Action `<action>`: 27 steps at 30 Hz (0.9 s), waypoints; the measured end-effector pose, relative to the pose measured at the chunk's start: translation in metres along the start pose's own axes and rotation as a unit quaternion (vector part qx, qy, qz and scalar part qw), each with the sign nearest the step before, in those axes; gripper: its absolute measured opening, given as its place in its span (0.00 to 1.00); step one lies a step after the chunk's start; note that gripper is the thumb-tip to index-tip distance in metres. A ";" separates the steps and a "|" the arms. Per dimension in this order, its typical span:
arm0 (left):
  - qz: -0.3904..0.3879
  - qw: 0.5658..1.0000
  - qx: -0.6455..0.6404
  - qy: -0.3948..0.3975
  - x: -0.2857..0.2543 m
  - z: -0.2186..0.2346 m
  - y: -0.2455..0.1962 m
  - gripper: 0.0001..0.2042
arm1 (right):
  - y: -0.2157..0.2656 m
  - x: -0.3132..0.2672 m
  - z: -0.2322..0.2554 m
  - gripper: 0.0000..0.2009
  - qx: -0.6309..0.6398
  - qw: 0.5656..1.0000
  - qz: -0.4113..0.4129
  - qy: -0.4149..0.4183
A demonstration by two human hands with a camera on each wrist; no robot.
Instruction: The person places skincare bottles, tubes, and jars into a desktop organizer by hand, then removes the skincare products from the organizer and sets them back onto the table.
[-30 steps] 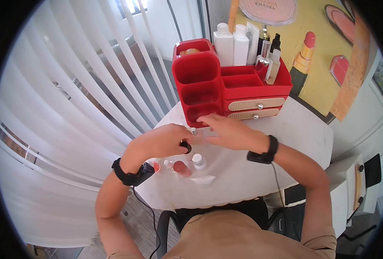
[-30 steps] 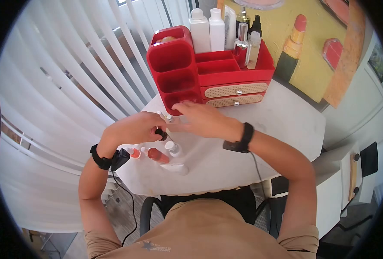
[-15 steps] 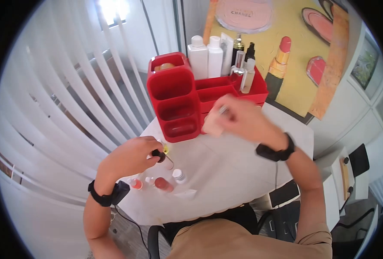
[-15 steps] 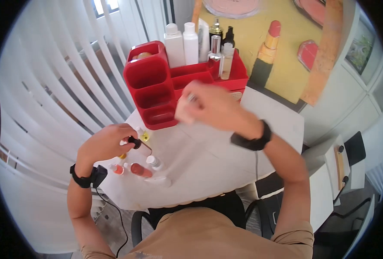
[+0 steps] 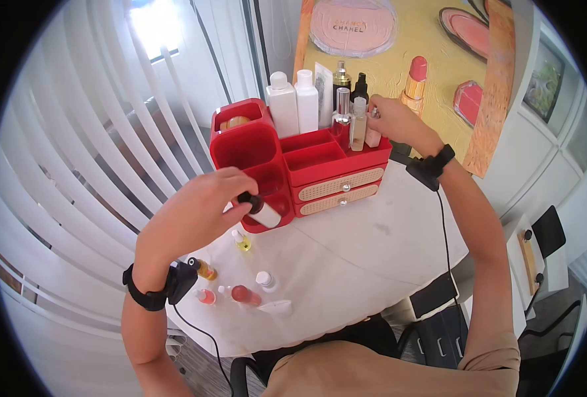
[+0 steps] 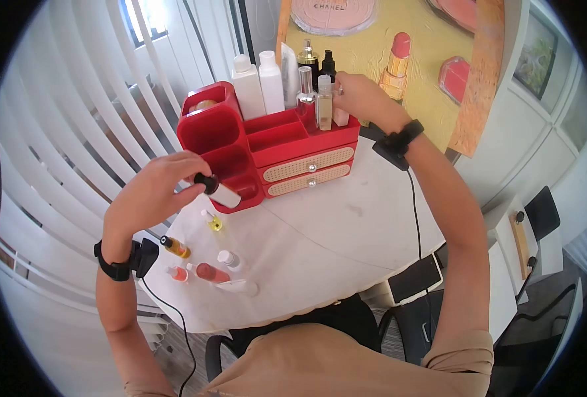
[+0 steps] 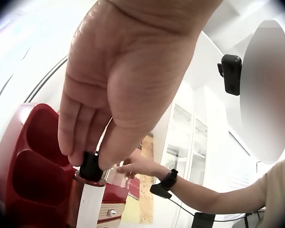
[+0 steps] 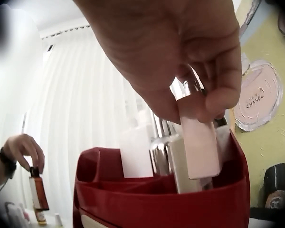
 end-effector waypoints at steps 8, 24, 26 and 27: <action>-0.082 0.989 0.060 -0.104 0.061 0.017 -0.024 0.07 | 0.008 -0.008 -0.019 0.25 0.075 0.994 -0.015 0.076; -0.156 0.981 0.098 -0.058 0.209 -0.051 -0.030 0.12 | 0.038 -0.068 0.042 0.24 0.079 0.994 -0.032 -0.063; -0.162 0.981 0.102 -0.021 0.215 -0.062 -0.026 0.13 | 0.054 -0.079 0.042 0.22 0.135 0.990 -0.040 -0.017; -0.157 0.982 0.101 -0.019 0.217 -0.063 -0.024 0.13 | 0.064 -0.085 0.037 0.21 0.190 0.980 -0.048 0.029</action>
Point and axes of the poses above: each hand's wrist, its own x-axis towards the middle knuckle, its own z-axis out of the back of the hand, y = z × x, the point moved 8 cm from there along x, towards the middle knuckle, and after that the axes turned 3 degrees about -z, right-handed, at the moved point
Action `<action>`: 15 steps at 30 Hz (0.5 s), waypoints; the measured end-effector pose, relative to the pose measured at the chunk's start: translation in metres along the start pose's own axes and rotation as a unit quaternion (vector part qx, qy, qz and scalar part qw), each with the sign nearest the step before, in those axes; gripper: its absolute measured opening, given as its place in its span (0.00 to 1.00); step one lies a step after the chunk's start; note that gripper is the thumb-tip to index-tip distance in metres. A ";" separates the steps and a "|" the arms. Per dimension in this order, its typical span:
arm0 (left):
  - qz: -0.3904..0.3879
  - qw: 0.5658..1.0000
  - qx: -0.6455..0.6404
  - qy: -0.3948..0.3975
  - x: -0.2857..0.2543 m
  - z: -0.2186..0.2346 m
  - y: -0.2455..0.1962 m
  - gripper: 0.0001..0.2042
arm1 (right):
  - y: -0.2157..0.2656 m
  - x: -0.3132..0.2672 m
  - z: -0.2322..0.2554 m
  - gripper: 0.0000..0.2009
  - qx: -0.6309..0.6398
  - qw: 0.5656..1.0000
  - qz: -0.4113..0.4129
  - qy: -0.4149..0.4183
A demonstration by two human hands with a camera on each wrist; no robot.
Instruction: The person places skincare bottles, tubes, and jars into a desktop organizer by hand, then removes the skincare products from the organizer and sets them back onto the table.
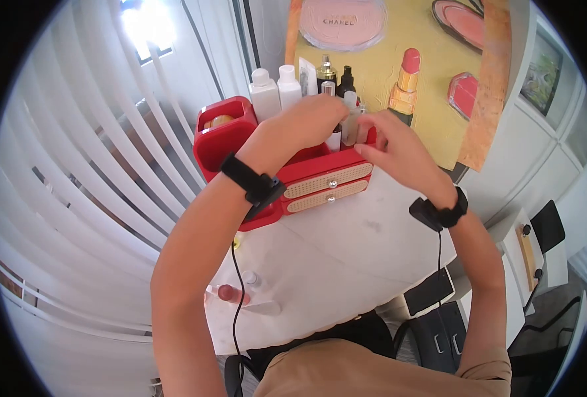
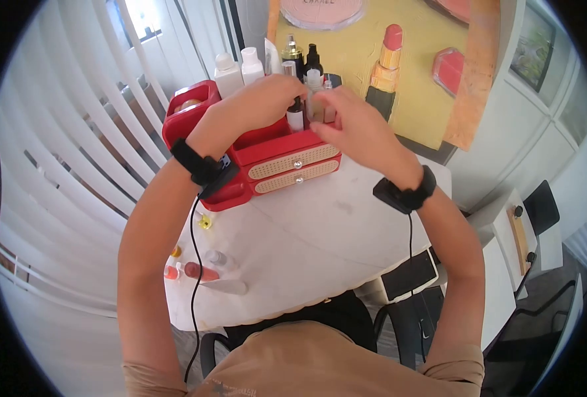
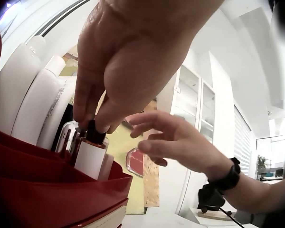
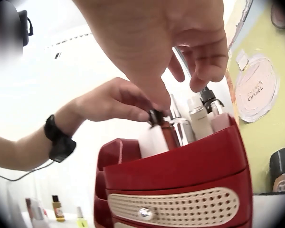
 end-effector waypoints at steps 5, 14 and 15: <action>-0.049 0.993 0.102 -0.033 0.001 -0.001 -0.003 0.10 | 0.045 -0.032 -0.044 0.21 0.088 0.988 0.051 0.114; -0.023 0.991 0.117 -0.066 -0.017 0.015 -0.018 0.15 | 0.121 -0.112 -0.171 0.25 0.102 0.919 0.171 0.339; -0.012 0.990 0.110 -0.092 -0.025 0.024 -0.019 0.16 | 0.123 -0.117 -0.181 0.25 0.105 0.919 0.172 0.340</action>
Point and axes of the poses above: each hand's wrist, its own x-axis towards the middle knuckle, its own z-axis out of the back of the hand, y = z × x, the point moved 8 cm from there along x, towards the middle knuckle, and after that the axes turned 3 degrees about -z, right-handed, at the moved point
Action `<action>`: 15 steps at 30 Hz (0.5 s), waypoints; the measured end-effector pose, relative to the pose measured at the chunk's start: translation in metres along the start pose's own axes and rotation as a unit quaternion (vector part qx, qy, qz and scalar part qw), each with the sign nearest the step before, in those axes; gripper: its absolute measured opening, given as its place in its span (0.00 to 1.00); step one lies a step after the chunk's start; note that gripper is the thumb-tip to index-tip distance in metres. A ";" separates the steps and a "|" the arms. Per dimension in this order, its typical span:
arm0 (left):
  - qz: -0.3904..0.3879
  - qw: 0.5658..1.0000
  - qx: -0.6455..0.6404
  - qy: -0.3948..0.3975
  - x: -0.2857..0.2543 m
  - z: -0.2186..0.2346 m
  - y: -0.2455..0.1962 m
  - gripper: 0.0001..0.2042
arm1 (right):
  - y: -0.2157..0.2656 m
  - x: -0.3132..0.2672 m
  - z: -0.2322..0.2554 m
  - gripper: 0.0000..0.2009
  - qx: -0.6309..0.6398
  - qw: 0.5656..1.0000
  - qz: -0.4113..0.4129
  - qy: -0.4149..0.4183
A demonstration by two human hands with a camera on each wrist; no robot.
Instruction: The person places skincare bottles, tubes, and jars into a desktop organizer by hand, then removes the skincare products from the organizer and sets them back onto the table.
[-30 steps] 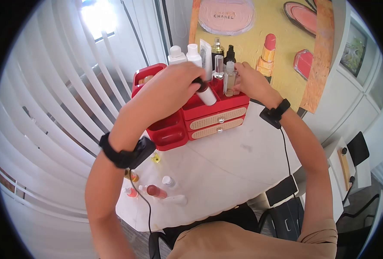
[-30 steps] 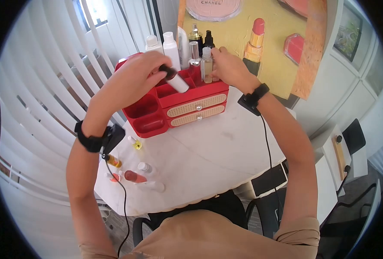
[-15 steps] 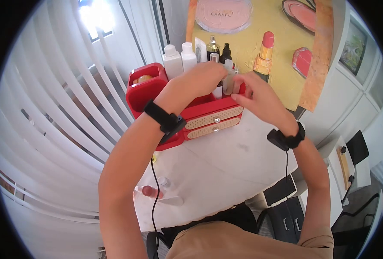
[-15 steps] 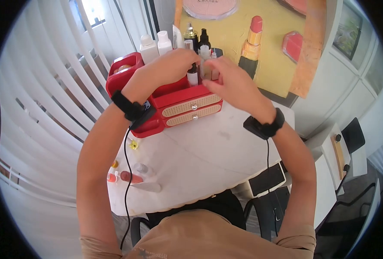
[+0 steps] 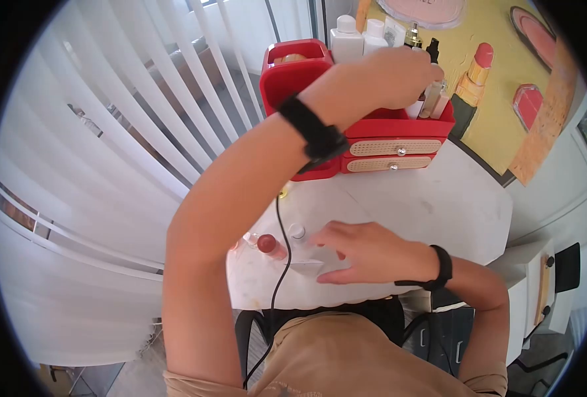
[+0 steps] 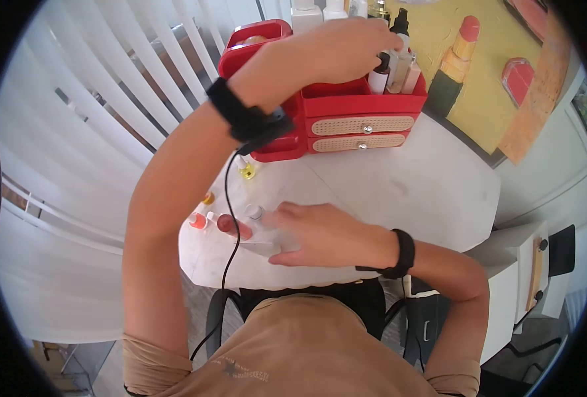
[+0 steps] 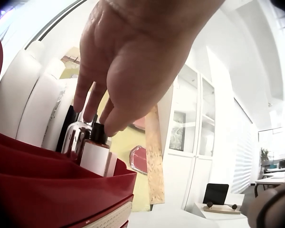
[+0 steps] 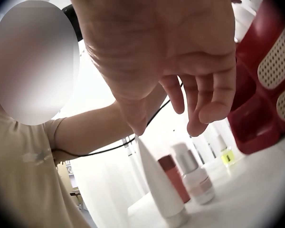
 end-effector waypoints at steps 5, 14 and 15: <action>0.045 0.997 -0.057 -0.010 -0.068 0.053 -0.001 0.12 | 0.001 0.010 -0.042 0.21 0.043 0.997 0.024 0.055; 0.185 0.960 -0.131 0.165 -0.228 0.079 0.011 0.15 | -0.016 -0.045 0.110 0.12 0.052 0.980 -0.046 -0.188; 0.223 0.935 -0.160 0.226 -0.253 0.066 0.018 0.19 | -0.025 -0.065 0.145 0.10 0.036 0.962 -0.078 -0.258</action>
Point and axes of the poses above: each hand's wrist, its own x-axis towards the middle knuckle, its own z-axis out of the back of the hand, y = z × x, the point moved 8 cm from there along x, towards the middle knuckle, and after that the axes turned 3 degrees about -z, right-handed, at the moved point
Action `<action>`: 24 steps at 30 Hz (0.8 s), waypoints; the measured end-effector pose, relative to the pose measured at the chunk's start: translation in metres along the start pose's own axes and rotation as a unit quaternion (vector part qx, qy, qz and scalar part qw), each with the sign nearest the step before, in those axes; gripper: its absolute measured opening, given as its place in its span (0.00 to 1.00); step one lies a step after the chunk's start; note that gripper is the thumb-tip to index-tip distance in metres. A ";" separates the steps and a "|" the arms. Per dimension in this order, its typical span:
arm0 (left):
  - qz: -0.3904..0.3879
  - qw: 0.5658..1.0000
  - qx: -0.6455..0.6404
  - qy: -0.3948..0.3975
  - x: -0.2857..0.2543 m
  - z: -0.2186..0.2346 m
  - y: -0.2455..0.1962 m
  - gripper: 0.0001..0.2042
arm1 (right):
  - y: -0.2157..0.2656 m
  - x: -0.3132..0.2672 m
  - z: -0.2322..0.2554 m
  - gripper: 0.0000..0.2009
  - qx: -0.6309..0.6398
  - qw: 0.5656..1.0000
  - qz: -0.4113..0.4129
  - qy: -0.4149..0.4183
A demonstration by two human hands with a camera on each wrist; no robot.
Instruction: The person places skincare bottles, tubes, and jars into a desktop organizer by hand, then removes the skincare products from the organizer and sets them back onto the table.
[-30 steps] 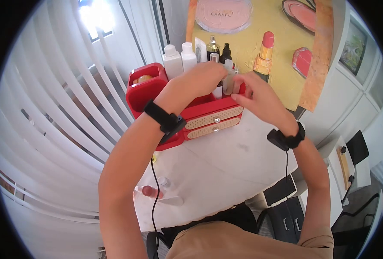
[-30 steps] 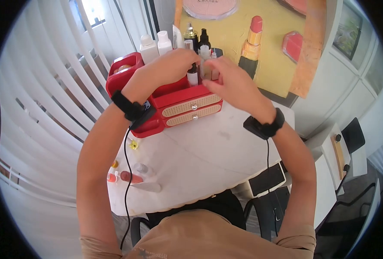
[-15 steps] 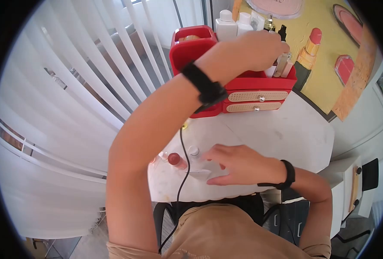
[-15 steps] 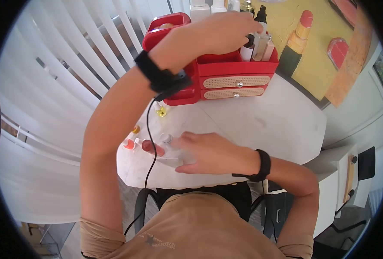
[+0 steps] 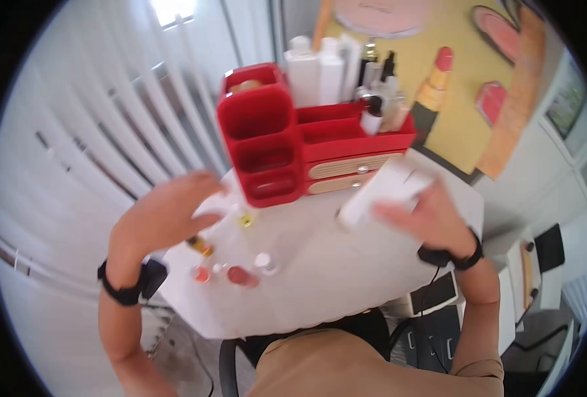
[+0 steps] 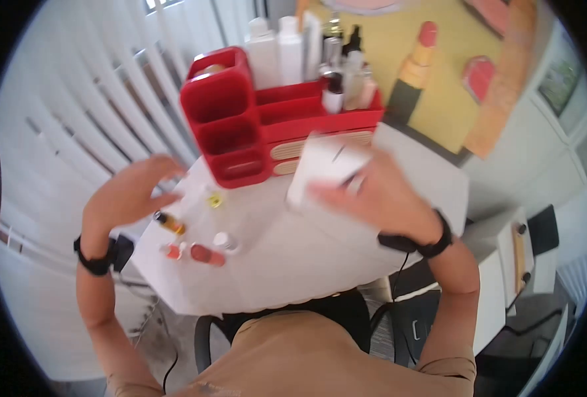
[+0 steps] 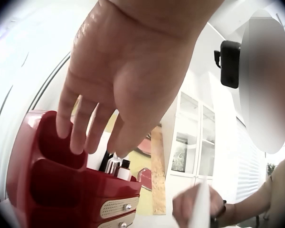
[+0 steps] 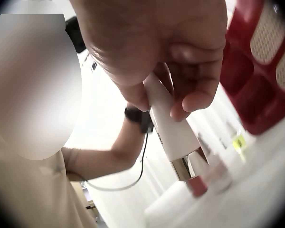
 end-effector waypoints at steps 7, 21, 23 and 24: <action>0.161 0.981 -0.048 0.095 -0.042 -0.053 0.051 0.19 | -0.062 0.048 0.131 0.15 -0.017 0.970 -0.099 -0.222; 0.118 0.992 -0.041 0.013 -0.033 -0.040 0.051 0.10 | -0.090 0.064 0.099 0.18 -0.052 0.988 -0.095 -0.114; 0.071 0.995 -0.013 -0.064 -0.029 -0.009 0.036 0.10 | -0.062 0.050 0.104 0.17 -0.089 0.979 -0.038 -0.178; 0.072 0.993 -0.034 -0.091 -0.027 0.006 0.022 0.10 | -0.053 0.046 0.090 0.17 -0.077 0.982 -0.034 -0.169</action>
Point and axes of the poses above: each hand's wrist, its own x-axis towards the middle knuckle, its own z-axis out of the back of the hand, y = z × x, the point moved 8 cm from there along x, towards the middle knuckle, and after that the axes turned 3 degrees about -z, right-handed, at the moved point
